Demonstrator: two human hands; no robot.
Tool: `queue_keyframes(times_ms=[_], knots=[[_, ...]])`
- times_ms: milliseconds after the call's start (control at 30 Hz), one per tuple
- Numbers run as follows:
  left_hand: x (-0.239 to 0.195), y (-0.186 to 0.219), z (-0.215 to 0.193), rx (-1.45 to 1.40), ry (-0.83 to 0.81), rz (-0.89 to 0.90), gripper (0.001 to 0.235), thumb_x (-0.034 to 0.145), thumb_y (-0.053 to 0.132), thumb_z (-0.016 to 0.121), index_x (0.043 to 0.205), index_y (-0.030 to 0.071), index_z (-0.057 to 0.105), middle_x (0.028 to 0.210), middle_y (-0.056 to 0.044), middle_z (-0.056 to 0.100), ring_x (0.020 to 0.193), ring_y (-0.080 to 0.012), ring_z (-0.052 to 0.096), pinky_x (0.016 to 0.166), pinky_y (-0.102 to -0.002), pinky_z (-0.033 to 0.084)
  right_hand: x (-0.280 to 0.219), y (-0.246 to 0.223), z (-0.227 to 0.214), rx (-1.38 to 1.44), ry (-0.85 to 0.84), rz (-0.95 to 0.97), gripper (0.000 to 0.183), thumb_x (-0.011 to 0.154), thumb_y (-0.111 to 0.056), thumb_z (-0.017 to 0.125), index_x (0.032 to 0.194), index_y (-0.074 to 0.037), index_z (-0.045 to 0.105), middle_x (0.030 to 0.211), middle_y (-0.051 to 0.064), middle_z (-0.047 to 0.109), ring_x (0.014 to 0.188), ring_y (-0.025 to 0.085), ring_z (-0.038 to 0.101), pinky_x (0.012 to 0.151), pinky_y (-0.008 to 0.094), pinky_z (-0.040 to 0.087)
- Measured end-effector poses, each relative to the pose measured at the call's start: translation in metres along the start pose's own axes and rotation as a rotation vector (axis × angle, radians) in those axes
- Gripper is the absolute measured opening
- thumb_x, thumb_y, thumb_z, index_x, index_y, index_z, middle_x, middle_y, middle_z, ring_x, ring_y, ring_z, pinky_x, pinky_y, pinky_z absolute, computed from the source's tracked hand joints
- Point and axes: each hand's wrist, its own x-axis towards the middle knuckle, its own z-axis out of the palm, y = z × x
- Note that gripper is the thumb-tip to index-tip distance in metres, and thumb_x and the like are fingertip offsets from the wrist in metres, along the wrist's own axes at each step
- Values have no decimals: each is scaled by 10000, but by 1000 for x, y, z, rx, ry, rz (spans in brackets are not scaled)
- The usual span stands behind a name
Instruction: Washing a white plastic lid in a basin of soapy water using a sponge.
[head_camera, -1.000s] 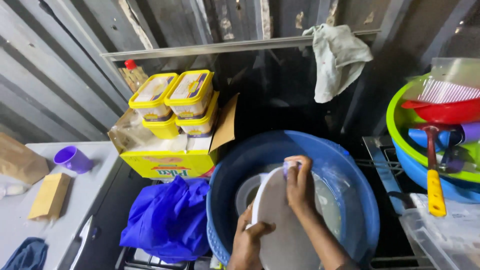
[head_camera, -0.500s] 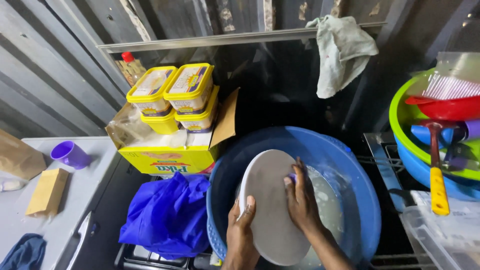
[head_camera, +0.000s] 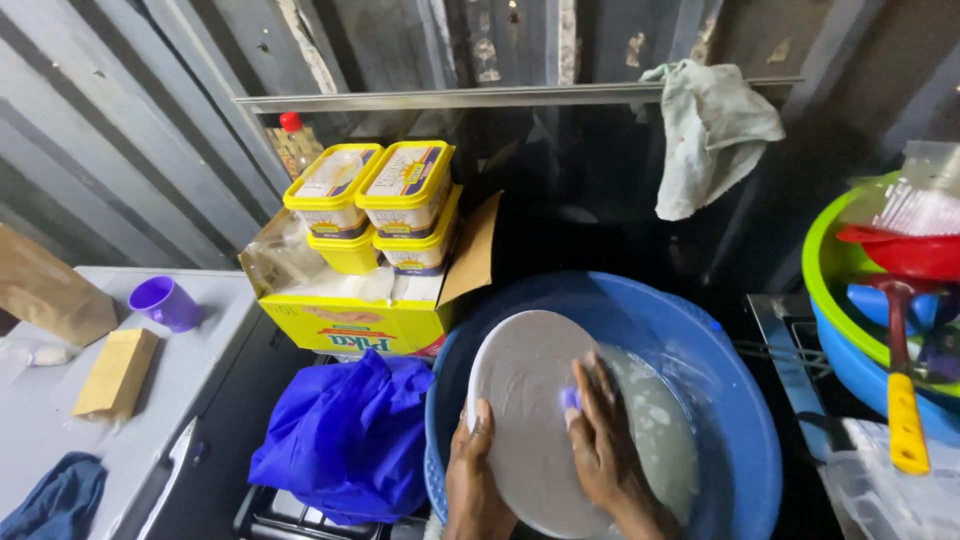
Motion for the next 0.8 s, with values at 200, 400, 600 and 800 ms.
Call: queue_keyframes(times_ms=[200,400,600,800], knots=[[-2,8,0,-95,-129,14,708,973,334,585,1626,63,610,1437,-319,719,1230,-486,667,1085,-634,533,-1,-47,-17,73,132,-56,609,985,-157,619,1589,-77,632,1449,202,495,1433,364,556,1301,505,408],[0,5,4,-86,-53,19,735,959,354,592,1648,99,603,1457,-295,705,1248,-455,638,1079,-611,517,0,-43,-18,57,314,41,208,1029,-189,740,1157,-59,641,1256,170,741,1213,345,755,1064,441,584],[10,20,5,-90,-7,54,640,1027,343,591,1633,137,609,1368,-258,716,1180,-426,661,1002,-612,555,-26,-111,-26,101,163,-326,255,1131,-155,553,1266,-25,725,1514,193,743,1467,346,702,1234,431,546],[19,3,-10,-19,-45,33,634,982,332,657,1578,113,655,1324,-240,764,1111,-403,701,969,-570,584,12,-40,-25,-11,34,-25,563,1057,4,529,1617,-11,588,1738,197,554,1624,351,519,1315,417,419]])
